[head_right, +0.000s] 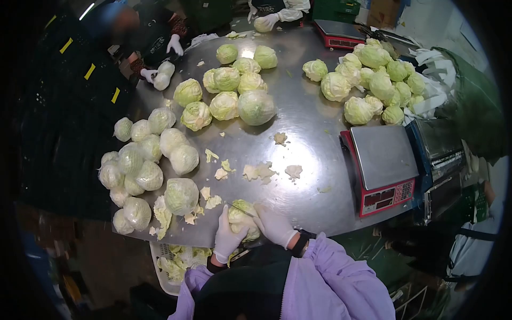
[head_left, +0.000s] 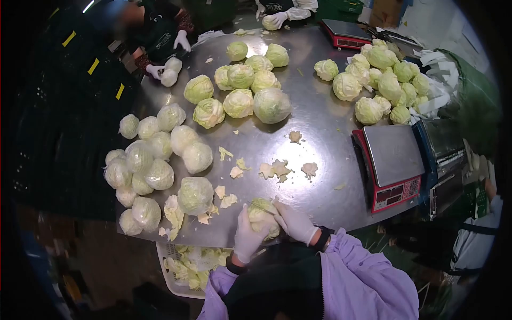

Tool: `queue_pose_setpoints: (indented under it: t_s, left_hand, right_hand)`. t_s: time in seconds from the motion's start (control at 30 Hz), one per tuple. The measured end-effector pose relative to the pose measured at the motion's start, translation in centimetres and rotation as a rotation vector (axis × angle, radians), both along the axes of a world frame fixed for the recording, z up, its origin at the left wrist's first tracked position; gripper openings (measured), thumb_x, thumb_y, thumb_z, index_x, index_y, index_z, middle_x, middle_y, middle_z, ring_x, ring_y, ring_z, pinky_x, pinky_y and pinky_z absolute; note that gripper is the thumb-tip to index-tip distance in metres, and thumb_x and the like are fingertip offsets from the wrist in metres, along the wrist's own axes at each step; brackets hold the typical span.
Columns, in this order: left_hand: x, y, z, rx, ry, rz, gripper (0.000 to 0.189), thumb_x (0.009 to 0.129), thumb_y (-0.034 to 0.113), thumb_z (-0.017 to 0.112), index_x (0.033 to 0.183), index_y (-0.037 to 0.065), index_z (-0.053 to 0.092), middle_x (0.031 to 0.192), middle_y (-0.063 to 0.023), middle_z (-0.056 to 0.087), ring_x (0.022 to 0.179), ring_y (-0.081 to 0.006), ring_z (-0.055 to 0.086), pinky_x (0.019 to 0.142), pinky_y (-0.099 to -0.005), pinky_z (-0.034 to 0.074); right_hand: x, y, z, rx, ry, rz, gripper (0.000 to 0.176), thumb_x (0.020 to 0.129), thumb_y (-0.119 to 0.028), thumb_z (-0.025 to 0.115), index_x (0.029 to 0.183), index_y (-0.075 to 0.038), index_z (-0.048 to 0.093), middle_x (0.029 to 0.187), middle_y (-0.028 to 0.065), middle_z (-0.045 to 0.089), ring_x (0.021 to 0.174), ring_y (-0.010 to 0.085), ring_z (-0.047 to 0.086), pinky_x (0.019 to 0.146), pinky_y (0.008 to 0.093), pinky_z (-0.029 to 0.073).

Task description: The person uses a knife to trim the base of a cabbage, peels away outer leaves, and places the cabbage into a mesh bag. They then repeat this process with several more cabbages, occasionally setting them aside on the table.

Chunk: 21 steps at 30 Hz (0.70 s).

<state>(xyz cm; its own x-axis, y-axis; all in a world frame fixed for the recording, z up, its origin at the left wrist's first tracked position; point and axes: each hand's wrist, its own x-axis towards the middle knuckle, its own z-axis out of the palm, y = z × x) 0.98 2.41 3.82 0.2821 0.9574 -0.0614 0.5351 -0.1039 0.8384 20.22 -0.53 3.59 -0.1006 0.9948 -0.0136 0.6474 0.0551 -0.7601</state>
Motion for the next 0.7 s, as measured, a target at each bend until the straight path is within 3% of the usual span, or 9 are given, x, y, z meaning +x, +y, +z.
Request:
queue_pose_setpoints:
  t_s: [0.17, 0.3, 0.4, 0.47, 0.53, 0.57, 0.63, 0.67, 0.7]
  left_hand:
    - [1.3, 0.2, 1.0, 0.031, 0.202, -0.037, 0.088, 0.074, 0.031, 0.075, 0.141, -0.003, 0.029, 0.132, -0.0248, 0.042, 0.117, -0.0393, 0.048, 0.095, -0.0404, 0.045]
    - [0.9, -0.1, 0.5, 0.089, 0.208, -0.065, 0.091, 0.073, 0.033, 0.076, 0.142, -0.003, 0.028, 0.133, -0.0239, 0.042, 0.12, -0.0377, 0.047, 0.097, -0.0392, 0.043]
    - [-2.5, 0.4, -1.6, 0.061, -0.007, -0.173, 0.093, 0.07, 0.031, 0.077, 0.143, 0.0, 0.028, 0.137, -0.0222, 0.041, 0.127, -0.036, 0.042, 0.101, -0.0405, 0.041]
    - [-5.4, 0.1, -3.6, 0.07, -0.065, -0.231, 0.092, 0.07, 0.029, 0.077, 0.143, 0.0, 0.028, 0.137, -0.0213, 0.041, 0.129, -0.0348, 0.04, 0.103, -0.0402, 0.038]
    - [-6.5, -0.5, -3.5, 0.026, -0.216, -0.259, 0.087, 0.072, 0.02, 0.077, 0.142, 0.0, 0.03, 0.138, -0.0181, 0.041, 0.131, -0.0316, 0.037, 0.109, -0.0392, 0.032]
    - [-6.3, -1.1, -3.9, 0.027, -0.215, -0.242, 0.087, 0.072, 0.02, 0.077, 0.142, 0.0, 0.03, 0.138, -0.0181, 0.041, 0.131, -0.0316, 0.037, 0.109, -0.0392, 0.032]
    - [-5.5, -2.3, -4.0, -0.195, -0.4, 0.001, 0.082, 0.073, 0.016, 0.076, 0.14, 0.0, 0.033, 0.136, -0.0171, 0.041, 0.127, -0.0312, 0.04, 0.108, -0.0388, 0.031]
    - [-5.0, -2.5, -3.3, -0.004, -0.174, -0.056, 0.078, 0.074, 0.016, 0.077, 0.138, 0.0, 0.036, 0.133, -0.0168, 0.041, 0.124, -0.0303, 0.042, 0.107, -0.0385, 0.033]
    - [-4.4, -2.7, -2.7, -0.008, -0.179, -0.051, 0.078, 0.074, 0.016, 0.077, 0.138, 0.0, 0.036, 0.133, -0.0168, 0.041, 0.124, -0.0303, 0.042, 0.107, -0.0385, 0.033]
  right_hand:
    - [2.1, 2.2, -1.4, -0.264, -0.043, -0.036, 0.032, 0.097, -0.034, 0.042, 0.117, -0.011, 0.052, 0.096, 0.0194, 0.064, 0.085, 0.0392, 0.062, 0.075, 0.0478, 0.048]
    - [2.6, 2.6, -0.5, -0.25, -0.045, -0.042, 0.028, 0.094, -0.033, 0.044, 0.11, -0.012, 0.055, 0.088, 0.0186, 0.065, 0.083, 0.0389, 0.062, 0.074, 0.0477, 0.048]
    - [1.7, 3.9, -1.6, -0.231, -0.125, -0.081, 0.025, 0.087, -0.029, 0.049, 0.101, -0.01, 0.056, 0.09, 0.0191, 0.065, 0.084, 0.0382, 0.063, 0.075, 0.0471, 0.049]
    - [3.2, 5.6, -6.0, -0.356, -0.167, -0.075, 0.031, 0.088, -0.031, 0.05, 0.109, -0.009, 0.057, 0.09, 0.0196, 0.066, 0.083, 0.0386, 0.063, 0.075, 0.0465, 0.049]
    - [3.2, 6.3, -6.3, -0.372, -0.189, -0.056, 0.036, 0.088, -0.034, 0.053, 0.112, -0.008, 0.057, 0.089, 0.0194, 0.066, 0.081, 0.0386, 0.064, 0.074, 0.046, 0.05]
    - [3.2, 5.9, -6.5, -0.335, -0.01, -0.136, 0.044, 0.086, -0.038, 0.058, 0.116, -0.006, 0.055, 0.087, 0.0192, 0.066, 0.08, 0.0383, 0.064, 0.074, 0.0446, 0.05]
    - [2.5, 4.2, -3.9, -0.318, 0.167, -0.207, 0.052, 0.085, -0.042, 0.062, 0.12, -0.005, 0.053, 0.085, 0.0189, 0.067, 0.078, 0.0379, 0.065, 0.073, 0.0431, 0.051]
    - [2.3, 3.4, -1.5, -0.333, 0.126, -0.199, 0.059, 0.082, -0.045, 0.066, 0.121, -0.003, 0.051, 0.086, 0.0198, 0.067, 0.08, 0.0375, 0.065, 0.074, 0.0419, 0.051]
    - [2.3, 2.8, 0.1, -0.346, 0.084, -0.195, 0.067, 0.079, -0.048, 0.07, 0.123, -0.002, 0.049, 0.087, 0.0207, 0.066, 0.082, 0.0371, 0.066, 0.074, 0.0406, 0.051]
